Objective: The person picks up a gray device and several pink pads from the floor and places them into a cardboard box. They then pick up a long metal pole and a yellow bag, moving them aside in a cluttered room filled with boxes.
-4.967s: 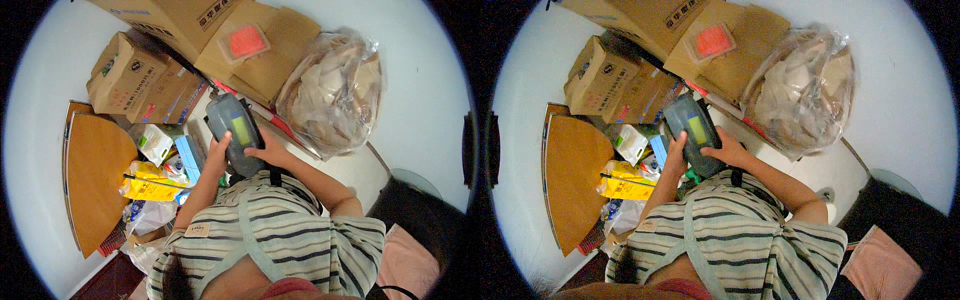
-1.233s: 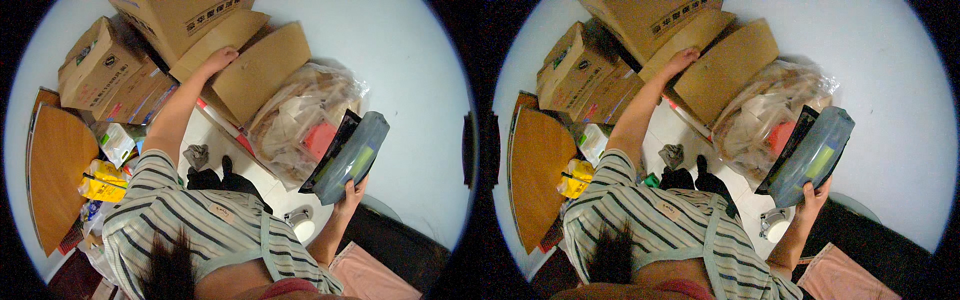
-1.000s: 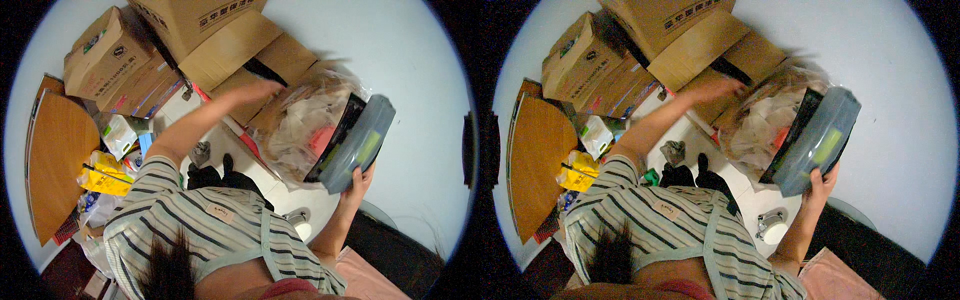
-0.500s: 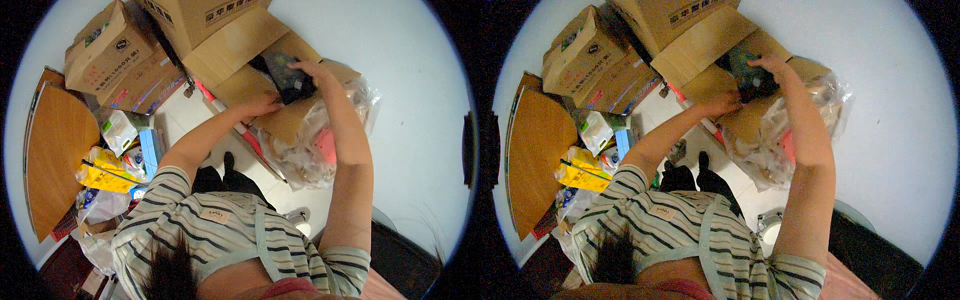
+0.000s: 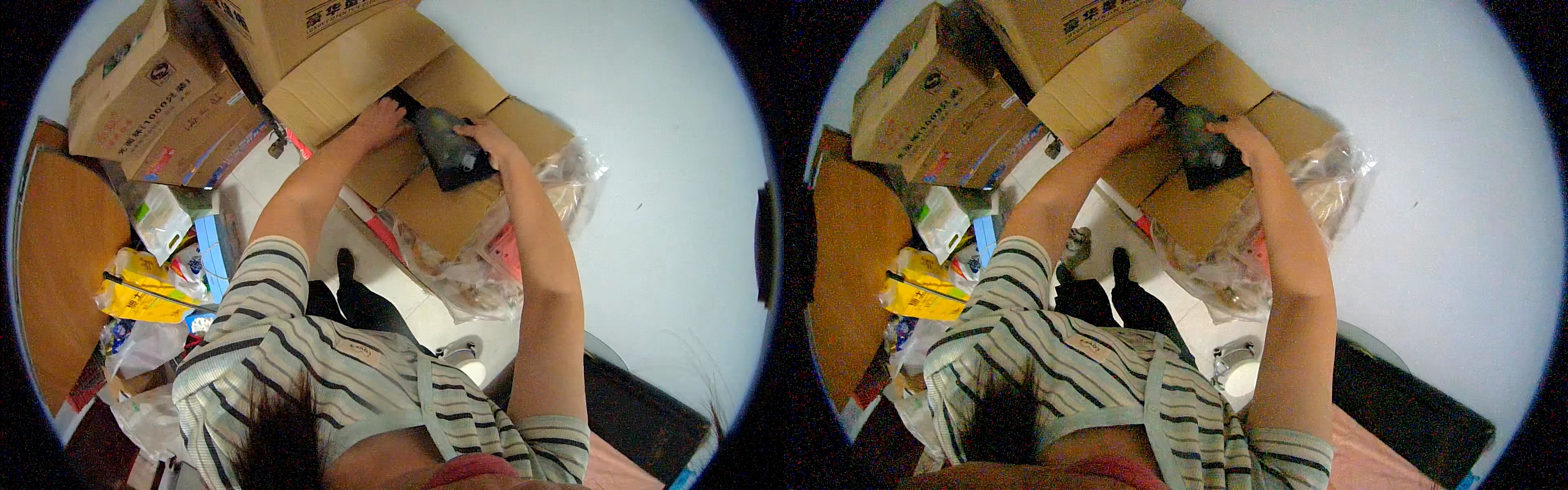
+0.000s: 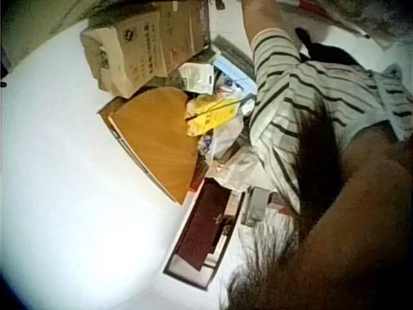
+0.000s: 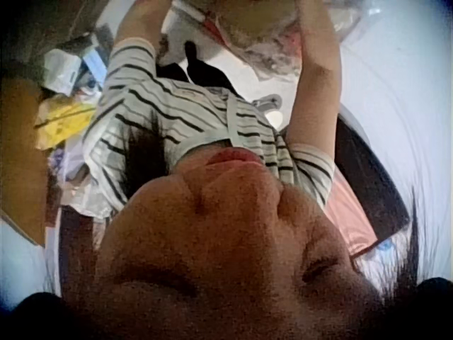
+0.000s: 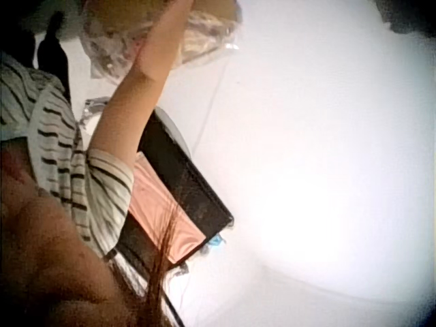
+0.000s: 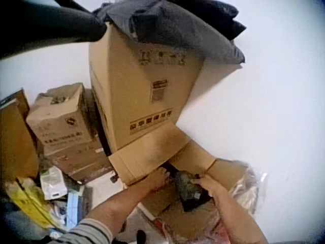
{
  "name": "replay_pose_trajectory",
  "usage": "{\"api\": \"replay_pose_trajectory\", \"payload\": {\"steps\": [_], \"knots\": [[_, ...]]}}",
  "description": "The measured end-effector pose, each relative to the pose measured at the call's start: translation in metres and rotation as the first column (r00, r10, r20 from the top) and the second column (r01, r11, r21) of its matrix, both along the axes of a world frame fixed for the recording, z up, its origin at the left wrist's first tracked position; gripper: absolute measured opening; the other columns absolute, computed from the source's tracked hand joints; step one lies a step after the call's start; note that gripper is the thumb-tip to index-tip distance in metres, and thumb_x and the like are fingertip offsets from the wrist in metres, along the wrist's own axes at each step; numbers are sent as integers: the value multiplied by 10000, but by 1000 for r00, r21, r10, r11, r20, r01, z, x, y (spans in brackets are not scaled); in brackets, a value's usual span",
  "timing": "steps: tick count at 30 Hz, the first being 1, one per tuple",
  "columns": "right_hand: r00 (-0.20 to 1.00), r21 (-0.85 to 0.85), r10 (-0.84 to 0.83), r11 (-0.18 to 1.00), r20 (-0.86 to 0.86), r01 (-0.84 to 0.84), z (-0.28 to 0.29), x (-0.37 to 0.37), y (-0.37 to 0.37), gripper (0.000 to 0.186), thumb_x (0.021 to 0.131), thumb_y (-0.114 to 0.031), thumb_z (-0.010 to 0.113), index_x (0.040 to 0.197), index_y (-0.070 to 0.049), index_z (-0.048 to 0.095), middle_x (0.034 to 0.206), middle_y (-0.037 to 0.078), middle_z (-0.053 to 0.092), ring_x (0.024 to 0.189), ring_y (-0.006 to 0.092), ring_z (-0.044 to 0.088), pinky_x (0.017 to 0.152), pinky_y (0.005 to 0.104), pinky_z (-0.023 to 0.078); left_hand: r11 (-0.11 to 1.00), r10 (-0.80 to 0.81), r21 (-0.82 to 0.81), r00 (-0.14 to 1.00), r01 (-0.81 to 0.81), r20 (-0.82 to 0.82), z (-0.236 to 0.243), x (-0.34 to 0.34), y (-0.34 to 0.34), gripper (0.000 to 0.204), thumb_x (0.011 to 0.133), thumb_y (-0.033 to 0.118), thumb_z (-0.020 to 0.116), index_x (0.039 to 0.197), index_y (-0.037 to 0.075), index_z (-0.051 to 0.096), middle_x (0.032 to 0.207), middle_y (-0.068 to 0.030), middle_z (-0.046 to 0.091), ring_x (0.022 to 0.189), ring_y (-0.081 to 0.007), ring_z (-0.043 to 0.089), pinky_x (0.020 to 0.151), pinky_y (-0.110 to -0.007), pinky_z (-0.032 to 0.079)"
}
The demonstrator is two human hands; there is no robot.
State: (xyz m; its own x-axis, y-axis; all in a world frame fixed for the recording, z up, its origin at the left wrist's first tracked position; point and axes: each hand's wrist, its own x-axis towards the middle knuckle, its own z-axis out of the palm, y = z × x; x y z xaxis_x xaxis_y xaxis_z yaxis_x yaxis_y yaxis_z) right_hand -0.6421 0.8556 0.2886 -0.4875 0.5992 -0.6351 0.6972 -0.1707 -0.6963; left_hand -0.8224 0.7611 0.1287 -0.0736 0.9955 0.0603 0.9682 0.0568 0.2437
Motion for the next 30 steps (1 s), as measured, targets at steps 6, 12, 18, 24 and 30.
{"api": "replay_pose_trajectory", "payload": {"steps": [6, 12, 18, 24, 30], "knots": [[883, -347, -408, 883, -234, 316, -8, 15, 24, 292, 798, -214, 579, 1006, -10, 557, 971, 119, 594, 829, 216, 578, 725, 327, 483, 889, 21, 455, 988, 51, -151, 60, -17, -14, 379, 804, 408, 505, 901, 44, 549, 922, -116, 539, 949, -280, 482, 950, -423, 324], [888, -213, -378, 920, -260, 329, -19, 15, 32, 392, 772, -168, 609, 1110, -8, 492, 996, 147, 582, 822, 245, 587, 669, 368, 497, 810, -81, 583, 997, 60, 9, 101, -22, -51, 269, 748, 316, 588, 772, 50, 553, 799, -98, 512, 872, -280, 480, 924, -468, 336], [981, -67, -68, 996, -184, 56, -8, -2, 14, 431, 757, -146, 631, 1133, -2, 478, 961, 134, 596, 781, 229, 588, 673, 344, 489, 705, -46, 709, 996, -18, 71, 121, -18, -112, 250, 670, 261, 627, 754, 45, 532, 817, -101, 499, 867, -301, 464, 923, -490, 336], [966, 156, 160, 979, -202, -130, 11, -66, -9, 417, 777, -215, 605, 1104, 23, 502, 964, 118, 588, 826, 185, 567, 709, 295, 460, 699, -48, 715, 996, -18, 73, 121, -21, -141, 260, 669, 272, 626, 763, 49, 532, 860, -111, 493, 879, -316, 455, 929, -521, 327], [906, 107, 214, 976, -365, -188, -2, -132, -34, 425, 800, -302, 576, 1052, 37, 531, 956, 142, 594, 847, 230, 566, 751, 335, 445, 678, -40, 734, 995, -38, 89, 120, -18, -139, 259, 751, 295, 544, 785, 41, 509, 861, -131, 477, 883, -327, 450, 941, -542, 305]]}}
